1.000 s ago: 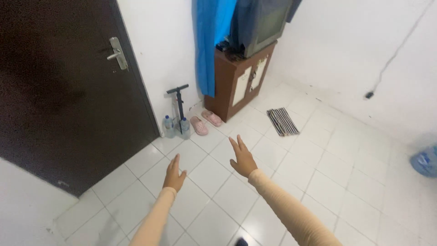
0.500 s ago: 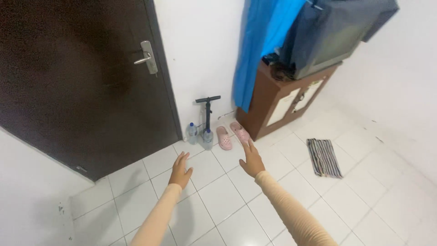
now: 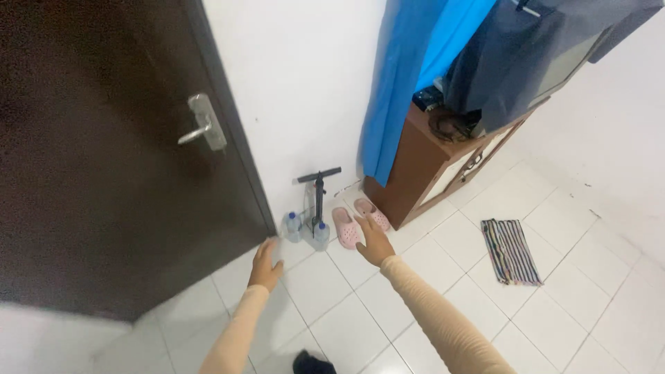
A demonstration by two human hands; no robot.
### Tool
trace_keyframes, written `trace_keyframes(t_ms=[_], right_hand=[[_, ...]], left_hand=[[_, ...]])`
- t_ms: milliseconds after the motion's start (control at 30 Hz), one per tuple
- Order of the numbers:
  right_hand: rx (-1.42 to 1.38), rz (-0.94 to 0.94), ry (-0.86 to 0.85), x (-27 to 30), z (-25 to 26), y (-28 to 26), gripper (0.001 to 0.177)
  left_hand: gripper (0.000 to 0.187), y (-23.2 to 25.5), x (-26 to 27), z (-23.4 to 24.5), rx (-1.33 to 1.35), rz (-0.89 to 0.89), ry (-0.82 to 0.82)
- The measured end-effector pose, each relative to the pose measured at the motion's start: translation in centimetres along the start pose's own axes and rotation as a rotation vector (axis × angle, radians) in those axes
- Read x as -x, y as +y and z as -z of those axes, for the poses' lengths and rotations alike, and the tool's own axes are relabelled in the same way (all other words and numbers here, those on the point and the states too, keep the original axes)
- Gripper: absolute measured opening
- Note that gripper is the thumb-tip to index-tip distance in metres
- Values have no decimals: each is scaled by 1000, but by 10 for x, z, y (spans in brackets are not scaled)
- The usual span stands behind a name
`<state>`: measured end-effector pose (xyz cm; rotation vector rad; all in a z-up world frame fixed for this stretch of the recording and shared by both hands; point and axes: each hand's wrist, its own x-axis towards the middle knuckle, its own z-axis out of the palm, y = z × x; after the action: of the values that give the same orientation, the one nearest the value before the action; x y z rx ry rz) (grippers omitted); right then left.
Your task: Gather various items from a bedroom and pack them into a backpack.
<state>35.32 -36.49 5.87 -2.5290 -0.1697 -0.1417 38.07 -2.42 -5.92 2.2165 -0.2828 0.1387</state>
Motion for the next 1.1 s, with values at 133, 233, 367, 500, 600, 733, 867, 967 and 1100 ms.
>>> trace_keyframes(t_ms=[133, 233, 367, 500, 600, 733, 867, 967, 1100], right_hand=[[-48, -55, 24, -49, -9, 19, 84], [-44, 12, 46, -92, -16, 36, 86], [-106, 66, -7, -137, -36, 62, 93], [-42, -51, -77, -189, -79, 112, 90], [-42, -98, -147, -210, -96, 118, 90], [20, -113, -156, -228, -135, 146, 87], [48, -240, -187, -252, -151, 145, 83], [176, -254, -213, -267, -173, 158, 78], [375, -133, -110, -313, -218, 193, 47]], left_hand=[[66, -3, -56, -5, -12, 48, -69], [66, -15, -105, -21, -27, 68, -102], [69, -33, -130, -55, -33, 51, -73], [72, -47, -167, -72, -41, 62, -66], [69, -64, -179, -80, -40, 184, -116], [68, -80, -195, -92, -34, 256, -163], [68, -110, -229, -98, -34, 229, -272], [67, -127, -232, -107, -41, 235, -324], [67, -133, -269, -94, -31, 286, -386]])
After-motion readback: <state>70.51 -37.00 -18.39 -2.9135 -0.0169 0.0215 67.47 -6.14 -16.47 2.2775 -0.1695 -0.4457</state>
